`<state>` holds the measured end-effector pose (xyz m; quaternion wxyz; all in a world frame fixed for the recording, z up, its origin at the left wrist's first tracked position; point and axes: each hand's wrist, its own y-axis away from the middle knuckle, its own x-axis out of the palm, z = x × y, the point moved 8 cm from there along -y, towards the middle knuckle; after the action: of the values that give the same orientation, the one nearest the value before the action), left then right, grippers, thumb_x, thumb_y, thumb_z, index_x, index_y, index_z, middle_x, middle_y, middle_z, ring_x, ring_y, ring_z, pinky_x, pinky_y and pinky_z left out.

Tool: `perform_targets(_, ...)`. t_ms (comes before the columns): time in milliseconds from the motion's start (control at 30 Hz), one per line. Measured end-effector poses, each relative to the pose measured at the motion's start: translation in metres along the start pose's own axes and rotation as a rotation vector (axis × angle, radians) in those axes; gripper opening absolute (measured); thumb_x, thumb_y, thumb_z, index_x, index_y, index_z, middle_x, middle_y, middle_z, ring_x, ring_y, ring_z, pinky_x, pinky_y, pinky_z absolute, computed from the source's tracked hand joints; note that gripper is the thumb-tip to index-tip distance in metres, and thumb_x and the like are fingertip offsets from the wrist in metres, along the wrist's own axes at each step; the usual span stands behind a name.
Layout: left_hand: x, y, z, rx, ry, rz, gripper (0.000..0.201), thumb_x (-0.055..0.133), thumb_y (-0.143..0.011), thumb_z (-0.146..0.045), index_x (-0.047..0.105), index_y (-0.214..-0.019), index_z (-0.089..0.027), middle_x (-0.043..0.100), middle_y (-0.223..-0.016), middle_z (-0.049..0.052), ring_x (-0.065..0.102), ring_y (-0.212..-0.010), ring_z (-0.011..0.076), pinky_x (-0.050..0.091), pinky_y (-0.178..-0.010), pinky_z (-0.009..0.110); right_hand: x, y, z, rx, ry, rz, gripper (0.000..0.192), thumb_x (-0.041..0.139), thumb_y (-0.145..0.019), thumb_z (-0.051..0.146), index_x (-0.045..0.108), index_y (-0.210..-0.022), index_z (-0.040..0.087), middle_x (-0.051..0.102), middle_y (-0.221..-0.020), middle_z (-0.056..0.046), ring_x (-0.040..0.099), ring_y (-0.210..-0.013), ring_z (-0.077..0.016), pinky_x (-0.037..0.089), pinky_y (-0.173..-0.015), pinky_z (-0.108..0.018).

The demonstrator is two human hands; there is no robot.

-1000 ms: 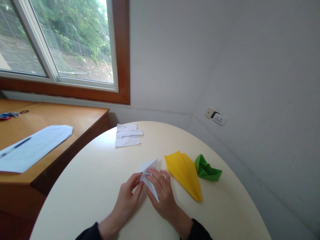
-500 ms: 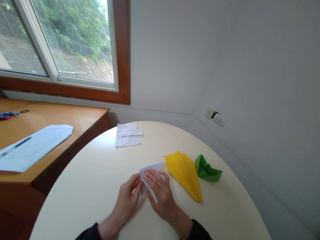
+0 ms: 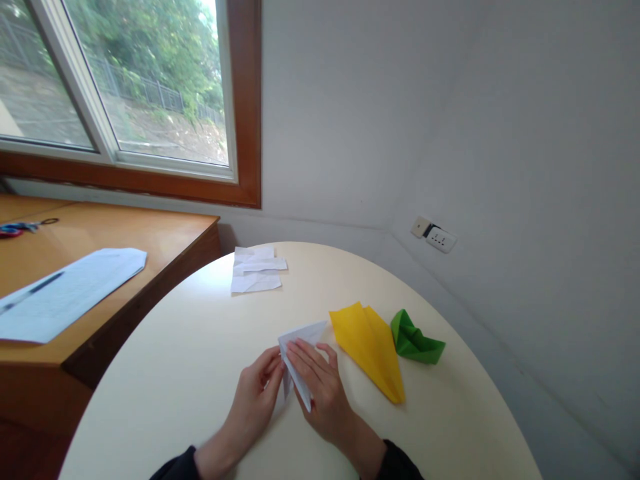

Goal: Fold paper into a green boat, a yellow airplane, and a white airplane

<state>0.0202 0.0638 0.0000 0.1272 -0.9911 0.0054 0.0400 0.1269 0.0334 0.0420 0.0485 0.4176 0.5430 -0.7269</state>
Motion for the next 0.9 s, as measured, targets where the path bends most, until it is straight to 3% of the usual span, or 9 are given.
perform_targets(900,-0.002,0.001,-0.016,-0.050,0.113,-0.035,0.027,0.059,-0.076,-0.036,0.066,-0.091,-0.015,0.071,-0.089,0.009,0.066,-0.078,0.0211,0.054,-0.072,0.029,-0.004,-0.003,0.005,-0.015,0.017,-0.009,0.051,0.035,-0.080,0.000,0.045,-0.127,0.016,0.061,-0.121,-0.007,0.045,-0.124,-0.0165,0.028,-0.099,-0.038)
